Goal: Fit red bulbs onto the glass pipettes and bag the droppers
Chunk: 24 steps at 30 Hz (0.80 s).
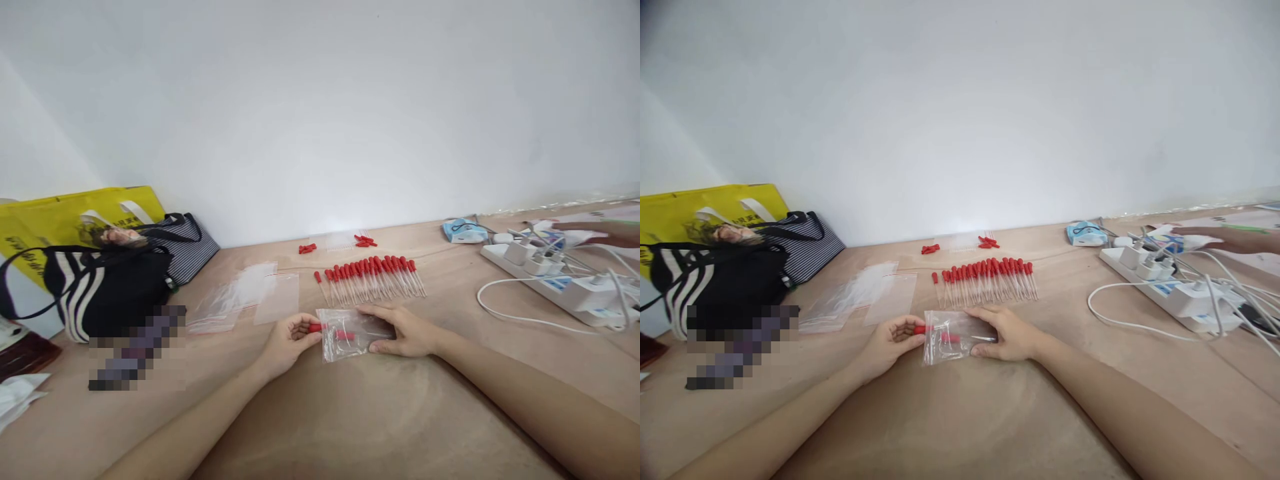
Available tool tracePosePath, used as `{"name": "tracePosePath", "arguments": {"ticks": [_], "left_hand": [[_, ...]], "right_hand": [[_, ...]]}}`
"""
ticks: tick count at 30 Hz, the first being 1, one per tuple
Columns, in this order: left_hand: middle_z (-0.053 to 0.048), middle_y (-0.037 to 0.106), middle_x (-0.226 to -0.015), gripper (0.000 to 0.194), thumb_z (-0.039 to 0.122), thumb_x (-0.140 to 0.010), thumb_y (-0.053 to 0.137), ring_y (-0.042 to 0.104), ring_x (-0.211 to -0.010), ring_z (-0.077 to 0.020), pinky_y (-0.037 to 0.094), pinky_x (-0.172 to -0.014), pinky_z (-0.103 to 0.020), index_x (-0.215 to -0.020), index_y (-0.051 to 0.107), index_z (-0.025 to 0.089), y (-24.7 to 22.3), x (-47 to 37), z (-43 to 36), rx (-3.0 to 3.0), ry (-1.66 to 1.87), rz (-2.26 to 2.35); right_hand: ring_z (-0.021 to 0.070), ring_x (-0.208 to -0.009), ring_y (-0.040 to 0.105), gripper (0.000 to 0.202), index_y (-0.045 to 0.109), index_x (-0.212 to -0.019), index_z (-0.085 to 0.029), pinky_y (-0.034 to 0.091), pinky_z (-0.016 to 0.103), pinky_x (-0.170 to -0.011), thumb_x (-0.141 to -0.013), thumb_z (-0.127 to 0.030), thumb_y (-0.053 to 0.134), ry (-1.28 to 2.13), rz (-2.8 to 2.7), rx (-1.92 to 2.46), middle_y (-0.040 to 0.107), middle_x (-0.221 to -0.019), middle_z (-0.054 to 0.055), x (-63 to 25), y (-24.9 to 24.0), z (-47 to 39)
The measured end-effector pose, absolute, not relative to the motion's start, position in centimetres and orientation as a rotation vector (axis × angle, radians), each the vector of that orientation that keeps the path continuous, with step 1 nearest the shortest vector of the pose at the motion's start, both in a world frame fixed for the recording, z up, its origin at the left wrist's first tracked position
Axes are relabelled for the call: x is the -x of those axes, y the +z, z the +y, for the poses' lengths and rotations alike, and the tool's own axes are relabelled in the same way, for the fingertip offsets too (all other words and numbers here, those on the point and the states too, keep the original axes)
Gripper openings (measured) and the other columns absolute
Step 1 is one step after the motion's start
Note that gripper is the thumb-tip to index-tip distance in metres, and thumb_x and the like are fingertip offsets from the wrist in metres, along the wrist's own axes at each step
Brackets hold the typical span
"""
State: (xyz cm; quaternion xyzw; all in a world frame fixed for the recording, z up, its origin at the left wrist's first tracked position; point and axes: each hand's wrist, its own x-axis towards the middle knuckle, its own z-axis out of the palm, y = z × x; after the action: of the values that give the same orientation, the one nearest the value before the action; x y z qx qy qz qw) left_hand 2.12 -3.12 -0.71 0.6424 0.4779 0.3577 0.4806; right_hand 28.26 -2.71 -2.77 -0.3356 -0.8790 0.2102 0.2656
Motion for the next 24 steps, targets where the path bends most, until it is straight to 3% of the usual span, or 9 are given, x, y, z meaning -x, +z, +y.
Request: {"name": "tracePosePath", "arguments": {"ticks": [6,10,17,24], "left_hand": [[-0.006,0.068,-0.090,0.027,0.030,-0.072,0.059,0.060,-0.085,-0.0226,0.045,-0.077,-0.032,-0.093,0.067,0.015,-0.5,-2.9,-2.5,-1.776,0.693,0.999],[-0.005,0.067,-0.089,0.027,0.030,-0.078,0.051,0.059,-0.085,-0.0206,0.043,-0.078,-0.030,-0.097,0.067,0.018,-0.2,-3.0,-2.6,-1.965,0.666,0.983],[-0.001,0.064,-0.073,0.035,0.032,-0.073,0.058,0.056,-0.067,-0.0162,0.043,-0.061,-0.025,-0.104,0.062,0.017,-1.7,-3.3,-2.5,-1.968,0.694,1.160],[-0.001,0.062,-0.078,0.039,0.028,-0.064,0.067,0.055,-0.066,-0.0134,0.042,-0.060,-0.023,-0.099,0.056,0.016,-0.9,-3.5,-3.1,-1.813,0.696,1.045]], "right_hand": [[0.0238,-0.107,0.048,0.066,0.038,-0.128,-0.019,0.040,0.040,-0.089,-0.072,-0.047,0.059,0.557,-2.380,0.878,0.050,-0.122,0.012,-27.8,-2.9,-2.7],[0.0230,-0.105,0.050,0.065,0.039,-0.127,-0.018,0.040,0.039,-0.088,-0.072,-0.046,0.059,0.551,-2.387,0.866,0.051,-0.120,0.012,-27.6,-2.7,-2.7],[0.0238,-0.106,0.049,0.067,0.039,-0.127,-0.017,0.040,0.039,-0.089,-0.071,-0.046,0.060,0.543,-2.374,0.876,0.051,-0.120,0.013,-27.6,-2.6,-2.8],[0.0252,-0.109,0.047,0.072,0.037,-0.129,-0.018,0.039,0.041,-0.090,-0.068,-0.048,0.062,0.583,-2.364,0.859,0.048,-0.122,0.013,-27.8,-2.5,-2.8]]}}
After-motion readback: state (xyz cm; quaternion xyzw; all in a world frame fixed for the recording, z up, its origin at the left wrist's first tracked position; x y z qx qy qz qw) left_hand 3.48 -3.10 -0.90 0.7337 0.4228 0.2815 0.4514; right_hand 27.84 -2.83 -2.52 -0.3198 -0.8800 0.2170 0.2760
